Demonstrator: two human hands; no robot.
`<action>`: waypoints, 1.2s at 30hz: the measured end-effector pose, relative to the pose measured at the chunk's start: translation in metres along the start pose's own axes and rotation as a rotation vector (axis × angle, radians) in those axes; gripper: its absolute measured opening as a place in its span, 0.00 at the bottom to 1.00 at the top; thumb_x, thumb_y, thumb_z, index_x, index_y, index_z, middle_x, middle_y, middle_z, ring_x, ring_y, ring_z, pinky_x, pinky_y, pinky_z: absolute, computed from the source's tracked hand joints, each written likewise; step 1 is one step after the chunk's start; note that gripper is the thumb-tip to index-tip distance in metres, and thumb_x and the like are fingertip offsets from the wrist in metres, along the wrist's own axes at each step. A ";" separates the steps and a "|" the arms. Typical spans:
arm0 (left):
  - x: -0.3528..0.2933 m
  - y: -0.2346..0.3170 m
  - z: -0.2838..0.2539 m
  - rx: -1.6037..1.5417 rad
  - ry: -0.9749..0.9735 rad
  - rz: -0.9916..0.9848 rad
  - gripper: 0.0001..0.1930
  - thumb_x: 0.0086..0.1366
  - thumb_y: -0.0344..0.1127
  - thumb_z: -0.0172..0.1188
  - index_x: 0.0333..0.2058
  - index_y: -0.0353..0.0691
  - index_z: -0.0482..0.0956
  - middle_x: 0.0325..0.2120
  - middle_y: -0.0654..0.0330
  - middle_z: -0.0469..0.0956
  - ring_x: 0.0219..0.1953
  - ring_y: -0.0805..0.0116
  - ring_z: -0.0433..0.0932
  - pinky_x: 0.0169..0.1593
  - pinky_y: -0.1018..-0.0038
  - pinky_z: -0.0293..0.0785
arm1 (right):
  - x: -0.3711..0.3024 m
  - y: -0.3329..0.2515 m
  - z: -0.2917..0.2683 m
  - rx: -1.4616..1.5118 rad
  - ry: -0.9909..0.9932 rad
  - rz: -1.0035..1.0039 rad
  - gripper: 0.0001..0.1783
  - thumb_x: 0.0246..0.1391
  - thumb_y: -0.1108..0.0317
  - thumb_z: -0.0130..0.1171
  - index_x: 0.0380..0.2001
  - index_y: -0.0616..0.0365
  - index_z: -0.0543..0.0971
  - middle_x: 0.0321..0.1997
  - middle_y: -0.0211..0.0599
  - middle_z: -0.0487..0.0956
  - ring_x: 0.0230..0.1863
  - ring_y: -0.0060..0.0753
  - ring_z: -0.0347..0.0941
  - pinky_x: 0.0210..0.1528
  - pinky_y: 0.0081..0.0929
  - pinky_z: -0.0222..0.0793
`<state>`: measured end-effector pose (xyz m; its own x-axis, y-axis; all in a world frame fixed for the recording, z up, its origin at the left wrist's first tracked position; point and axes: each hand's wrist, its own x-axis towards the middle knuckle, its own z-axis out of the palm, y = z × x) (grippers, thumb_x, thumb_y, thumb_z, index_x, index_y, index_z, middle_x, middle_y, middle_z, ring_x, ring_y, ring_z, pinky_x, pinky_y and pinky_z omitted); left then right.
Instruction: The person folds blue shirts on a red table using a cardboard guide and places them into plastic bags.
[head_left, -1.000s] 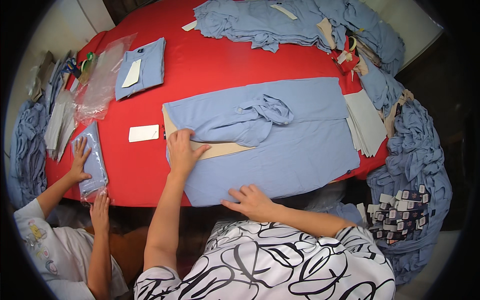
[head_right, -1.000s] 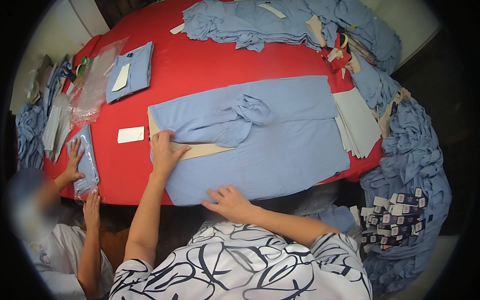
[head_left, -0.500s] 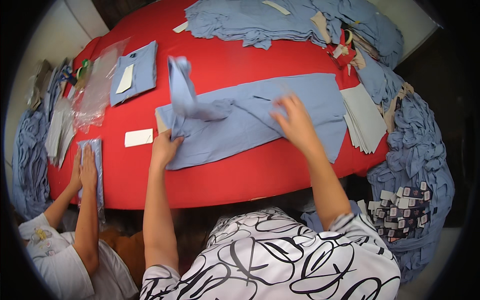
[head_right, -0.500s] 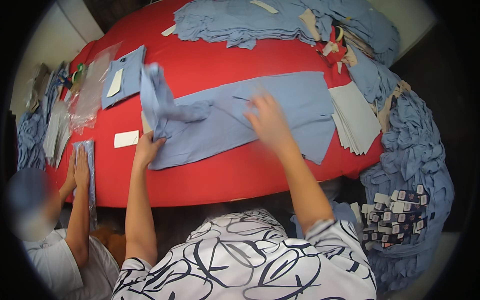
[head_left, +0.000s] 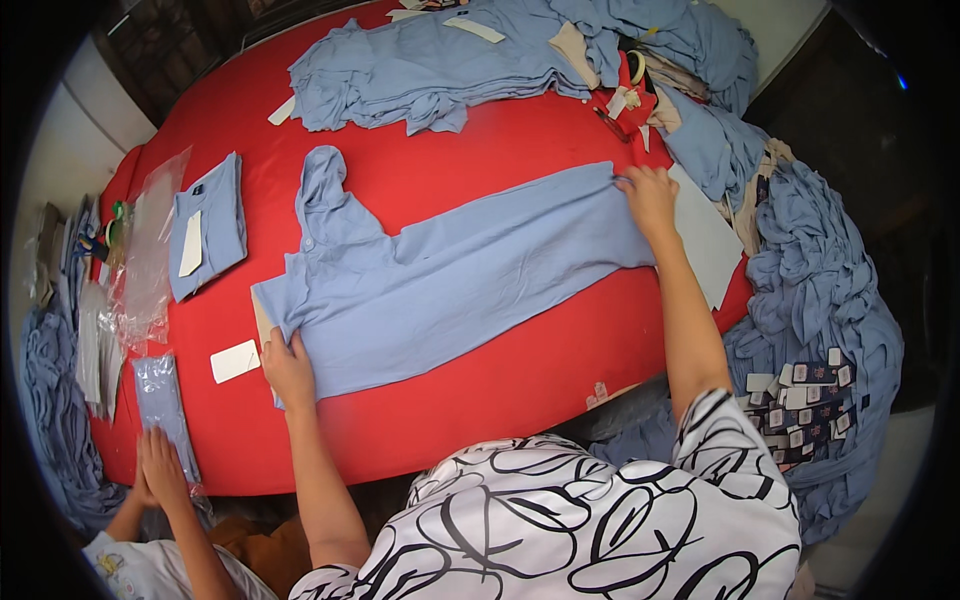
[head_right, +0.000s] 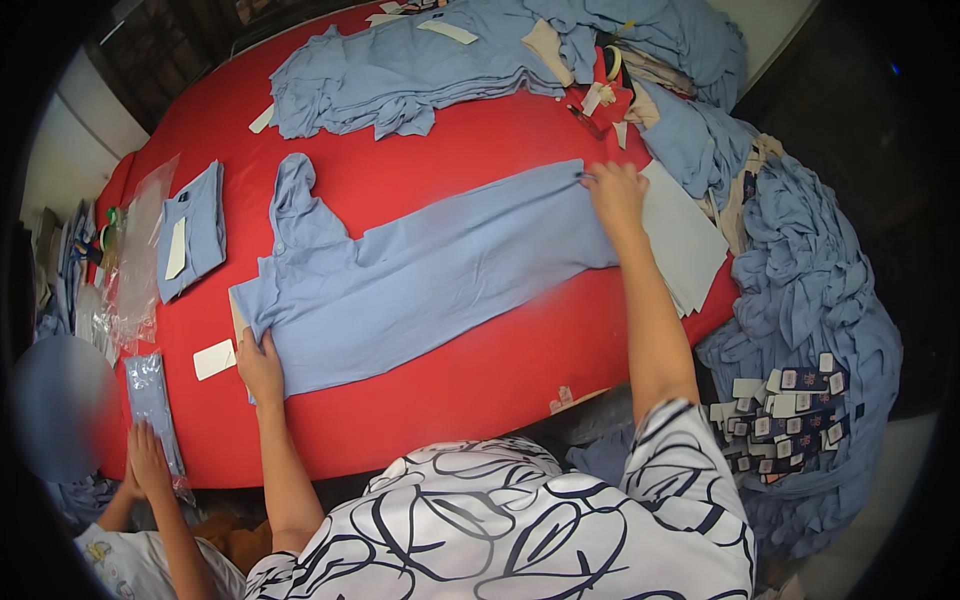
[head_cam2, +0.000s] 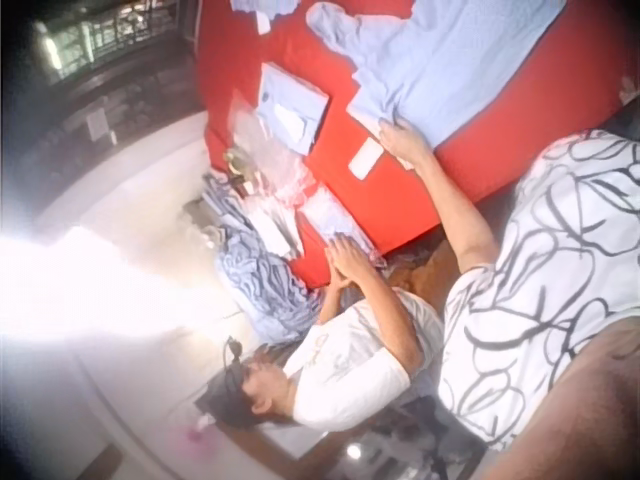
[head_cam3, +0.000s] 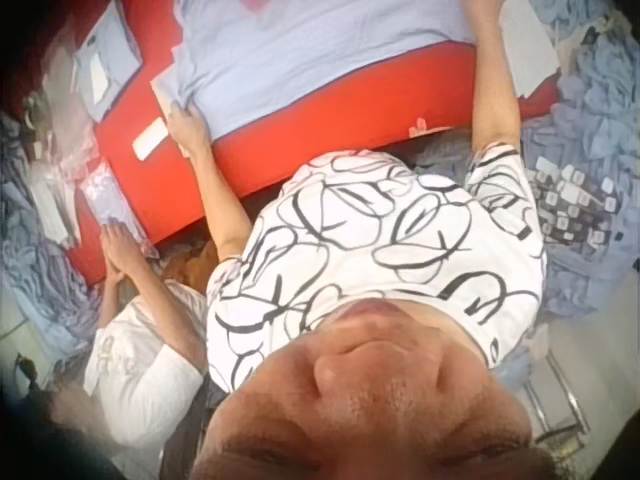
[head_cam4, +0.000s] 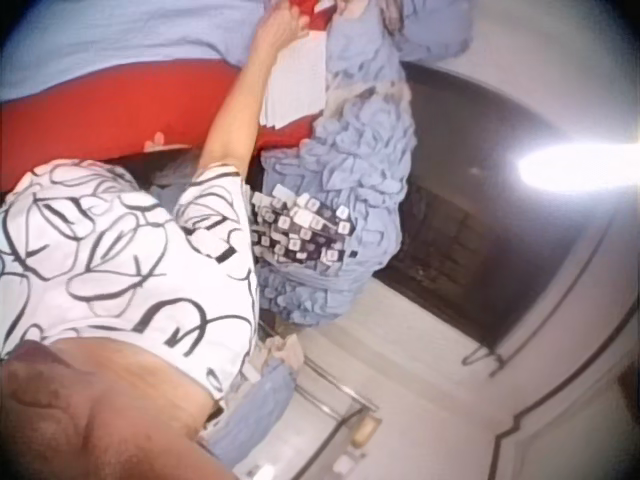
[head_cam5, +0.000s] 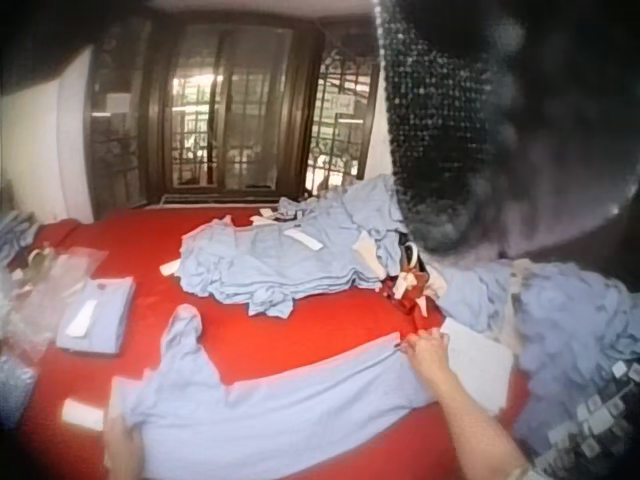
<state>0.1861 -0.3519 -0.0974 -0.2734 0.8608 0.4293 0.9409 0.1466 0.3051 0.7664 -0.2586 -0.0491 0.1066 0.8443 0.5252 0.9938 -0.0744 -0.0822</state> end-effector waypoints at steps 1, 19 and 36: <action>0.003 -0.004 0.001 0.012 -0.003 0.008 0.11 0.65 0.36 0.58 0.38 0.34 0.73 0.27 0.48 0.74 0.33 0.46 0.73 0.38 0.56 0.68 | 0.013 -0.008 0.011 -0.063 -0.021 -0.002 0.11 0.54 0.60 0.61 0.37 0.54 0.79 0.41 0.42 0.78 0.43 0.46 0.71 0.47 0.46 0.61; 0.010 -0.006 -0.009 -0.170 0.030 -0.019 0.14 0.59 0.33 0.62 0.42 0.34 0.76 0.34 0.54 0.74 0.42 0.52 0.70 0.48 0.61 0.67 | 0.072 -0.266 0.076 0.648 -0.358 -0.229 0.30 0.57 0.54 0.60 0.57 0.60 0.73 0.63 0.52 0.68 0.64 0.52 0.63 0.65 0.41 0.58; 0.043 0.013 0.006 -0.108 -0.020 -0.054 0.26 0.51 0.24 0.57 0.51 0.47 0.75 0.35 0.65 0.75 0.41 0.65 0.69 0.57 0.63 0.57 | 0.002 -0.239 -0.029 1.286 -0.884 -0.708 0.17 0.44 0.79 0.50 0.36 0.55 0.83 0.56 0.39 0.74 0.56 0.44 0.68 0.59 0.36 0.64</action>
<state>0.1882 -0.3105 -0.0796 -0.3181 0.8626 0.3934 0.8978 0.1408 0.4172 0.5303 -0.2548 -0.0042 -0.7970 0.5697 0.2007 0.1274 0.4834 -0.8661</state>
